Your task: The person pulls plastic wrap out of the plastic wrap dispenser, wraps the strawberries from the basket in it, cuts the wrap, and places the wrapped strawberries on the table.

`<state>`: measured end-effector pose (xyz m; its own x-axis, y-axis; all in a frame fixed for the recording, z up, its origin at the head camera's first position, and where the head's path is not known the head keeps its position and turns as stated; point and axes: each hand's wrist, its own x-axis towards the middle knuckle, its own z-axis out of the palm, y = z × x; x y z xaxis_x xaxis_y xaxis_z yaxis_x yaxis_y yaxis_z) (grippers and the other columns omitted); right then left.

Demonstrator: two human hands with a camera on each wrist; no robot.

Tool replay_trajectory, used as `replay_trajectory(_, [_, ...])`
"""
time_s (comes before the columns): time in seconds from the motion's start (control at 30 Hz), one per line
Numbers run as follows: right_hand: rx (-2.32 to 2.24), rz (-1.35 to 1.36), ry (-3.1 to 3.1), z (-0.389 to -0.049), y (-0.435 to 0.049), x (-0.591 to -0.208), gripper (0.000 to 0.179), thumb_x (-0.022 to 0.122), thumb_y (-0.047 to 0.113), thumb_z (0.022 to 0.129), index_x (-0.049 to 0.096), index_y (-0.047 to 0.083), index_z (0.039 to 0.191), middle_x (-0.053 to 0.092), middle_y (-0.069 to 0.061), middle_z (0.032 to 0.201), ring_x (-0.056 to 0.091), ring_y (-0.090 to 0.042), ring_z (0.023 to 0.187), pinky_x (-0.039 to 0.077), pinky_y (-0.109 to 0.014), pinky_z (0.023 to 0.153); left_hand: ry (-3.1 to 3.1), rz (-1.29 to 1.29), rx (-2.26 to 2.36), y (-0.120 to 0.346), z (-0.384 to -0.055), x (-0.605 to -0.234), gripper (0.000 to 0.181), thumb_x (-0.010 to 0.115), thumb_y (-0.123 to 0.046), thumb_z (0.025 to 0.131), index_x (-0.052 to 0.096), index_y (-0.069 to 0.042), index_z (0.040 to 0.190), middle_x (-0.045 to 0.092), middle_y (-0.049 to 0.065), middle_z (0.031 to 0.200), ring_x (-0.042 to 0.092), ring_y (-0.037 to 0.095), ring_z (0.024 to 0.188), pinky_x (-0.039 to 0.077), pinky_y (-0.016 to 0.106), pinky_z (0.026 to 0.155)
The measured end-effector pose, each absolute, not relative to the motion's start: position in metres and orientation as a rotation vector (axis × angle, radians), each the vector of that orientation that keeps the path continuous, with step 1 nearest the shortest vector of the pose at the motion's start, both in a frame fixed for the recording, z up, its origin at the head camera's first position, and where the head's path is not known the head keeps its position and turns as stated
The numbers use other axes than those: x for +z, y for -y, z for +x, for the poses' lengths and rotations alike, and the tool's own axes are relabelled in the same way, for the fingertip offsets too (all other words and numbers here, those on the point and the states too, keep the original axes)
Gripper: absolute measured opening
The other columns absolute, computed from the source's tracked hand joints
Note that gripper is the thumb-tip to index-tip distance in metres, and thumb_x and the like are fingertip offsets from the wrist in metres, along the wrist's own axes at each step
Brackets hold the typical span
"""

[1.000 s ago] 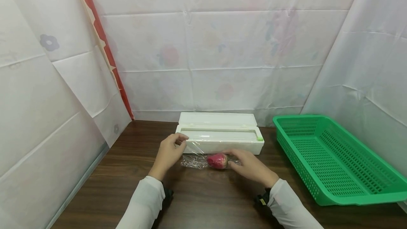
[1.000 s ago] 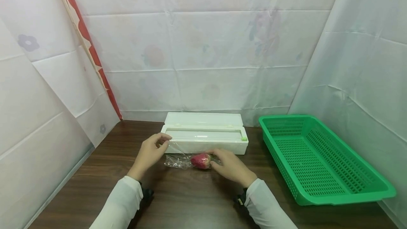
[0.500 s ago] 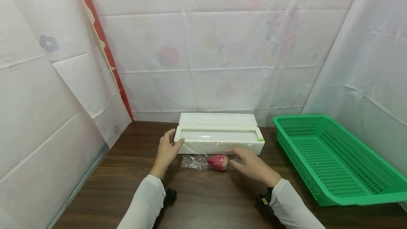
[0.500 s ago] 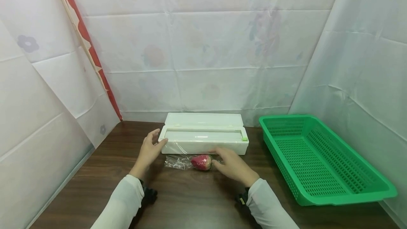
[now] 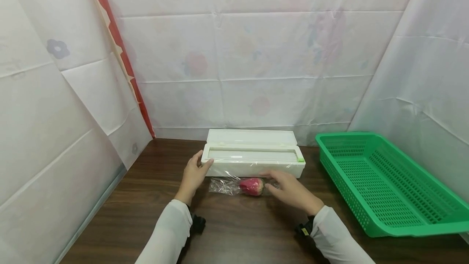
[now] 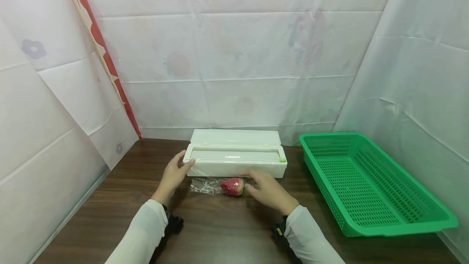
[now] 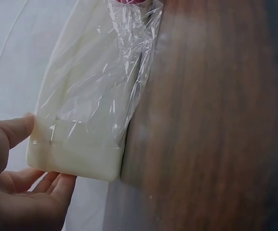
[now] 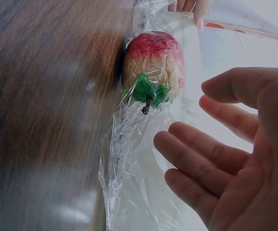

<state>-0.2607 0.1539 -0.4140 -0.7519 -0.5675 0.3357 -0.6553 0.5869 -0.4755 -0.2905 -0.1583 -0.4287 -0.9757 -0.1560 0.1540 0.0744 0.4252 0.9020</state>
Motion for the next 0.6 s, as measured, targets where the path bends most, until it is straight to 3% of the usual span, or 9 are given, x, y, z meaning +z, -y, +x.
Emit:
replay_trajectory(0.23, [0.906,0.925,2.671,-0.261,-0.157,-0.409,0.028,0.060,0.016,0.091,0.060,0.009,0.118,0.065,-0.007,0.114,0.059,-0.011,0.094,0.054,-0.041,0.081,2.487,0.055,-1.566,0.161,-0.292,-0.429,0.070,0.060,-0.038,0.090,0.030,-0.005,0.144,0.033,0.025,0.141,0.039,0.035,0.125,0.039,0.045,0.103])
replay_trajectory(0.4, [0.894,0.769,2.516,-0.264,-0.165,-0.398,0.022,0.062,0.015,0.088,0.066,0.010,0.109,0.067,-0.001,0.096,0.058,-0.005,0.080,0.056,-0.036,0.070,2.510,0.059,-1.575,0.162,-0.293,-0.429,0.071,0.060,-0.039,0.090,0.030,-0.007,0.145,0.032,0.024,0.142,0.039,0.034,0.125,0.039,0.044,0.104])
replay_trajectory(0.5, [0.859,0.667,2.382,-0.268,-0.173,-0.392,0.019,0.065,0.016,0.086,0.068,0.009,0.103,0.065,-0.002,0.088,0.057,-0.010,0.078,0.054,-0.038,0.066,2.519,0.063,-1.573,0.163,-0.293,-0.430,0.072,0.060,-0.041,0.089,0.030,-0.008,0.145,0.031,0.024,0.143,0.039,0.034,0.125,0.039,0.044,0.103])
replay_trajectory(0.6, [0.810,0.558,2.313,-0.272,-0.184,-0.390,0.022,0.067,0.021,0.085,0.068,0.007,0.102,0.063,-0.007,0.090,0.056,-0.019,0.081,0.051,-0.041,0.068,2.520,0.064,-1.580,0.163,-0.294,-0.430,0.072,0.060,-0.042,0.089,0.030,-0.008,0.145,0.029,0.024,0.145,0.039,0.035,0.125,0.039,0.045,0.103])
